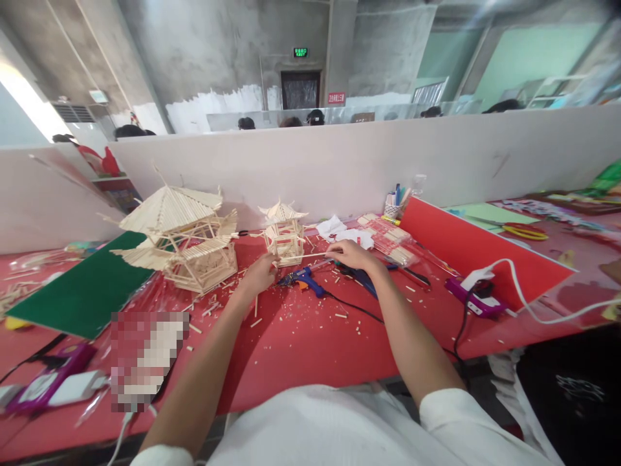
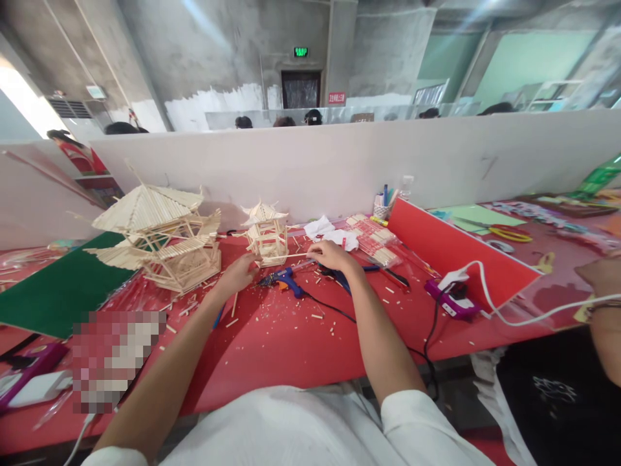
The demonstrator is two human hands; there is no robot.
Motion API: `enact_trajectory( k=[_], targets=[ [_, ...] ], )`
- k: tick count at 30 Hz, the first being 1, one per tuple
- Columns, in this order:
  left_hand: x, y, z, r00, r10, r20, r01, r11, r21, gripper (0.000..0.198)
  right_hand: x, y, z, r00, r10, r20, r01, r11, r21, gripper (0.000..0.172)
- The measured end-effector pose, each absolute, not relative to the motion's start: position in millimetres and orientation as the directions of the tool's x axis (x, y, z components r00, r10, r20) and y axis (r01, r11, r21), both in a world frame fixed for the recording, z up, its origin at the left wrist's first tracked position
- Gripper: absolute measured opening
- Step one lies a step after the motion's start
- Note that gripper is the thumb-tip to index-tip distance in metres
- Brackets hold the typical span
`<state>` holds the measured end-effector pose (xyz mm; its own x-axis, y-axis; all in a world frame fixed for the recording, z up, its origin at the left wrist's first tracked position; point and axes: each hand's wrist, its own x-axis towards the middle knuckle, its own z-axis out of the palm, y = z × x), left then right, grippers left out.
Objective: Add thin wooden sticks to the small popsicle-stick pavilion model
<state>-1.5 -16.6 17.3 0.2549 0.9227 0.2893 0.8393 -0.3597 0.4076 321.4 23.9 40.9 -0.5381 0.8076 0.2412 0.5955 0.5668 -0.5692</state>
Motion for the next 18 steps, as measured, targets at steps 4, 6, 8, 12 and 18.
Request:
enact_trajectory(
  k=[4, 6, 8, 12, 18],
  targets=[
    [-9, -21, 32, 0.257, 0.927, 0.274, 0.835, -0.355, 0.420, 0.036, 318, 19, 44, -0.560, 0.800, 0.218, 0.557, 0.558, -0.615, 0.032],
    [-11, -22, 35, 0.268, 0.931, 0.249, 0.811, -0.358, 0.463, 0.035, 316, 18, 45, -0.565, 0.795, 0.219, 0.544, 0.559, -0.626, 0.031],
    [-11, -22, 36, 0.281, 0.929, 0.239, 0.792, -0.365, 0.490, 0.034, 315, 17, 45, -0.570, 0.790, 0.227, 0.533, 0.566, -0.629, 0.030],
    [-6, -25, 38, 0.285, 0.922, 0.263, 0.767, -0.384, 0.515, 0.030, 313, 15, 47, -0.586, 0.776, 0.234, 0.534, 0.587, -0.609, 0.028],
    [2, -34, 47, 0.270, 0.921, 0.282, 0.796, -0.378, 0.472, 0.019, 310, 13, 50, -0.606, 0.768, 0.208, 0.537, 0.588, -0.605, 0.030]
  ],
)
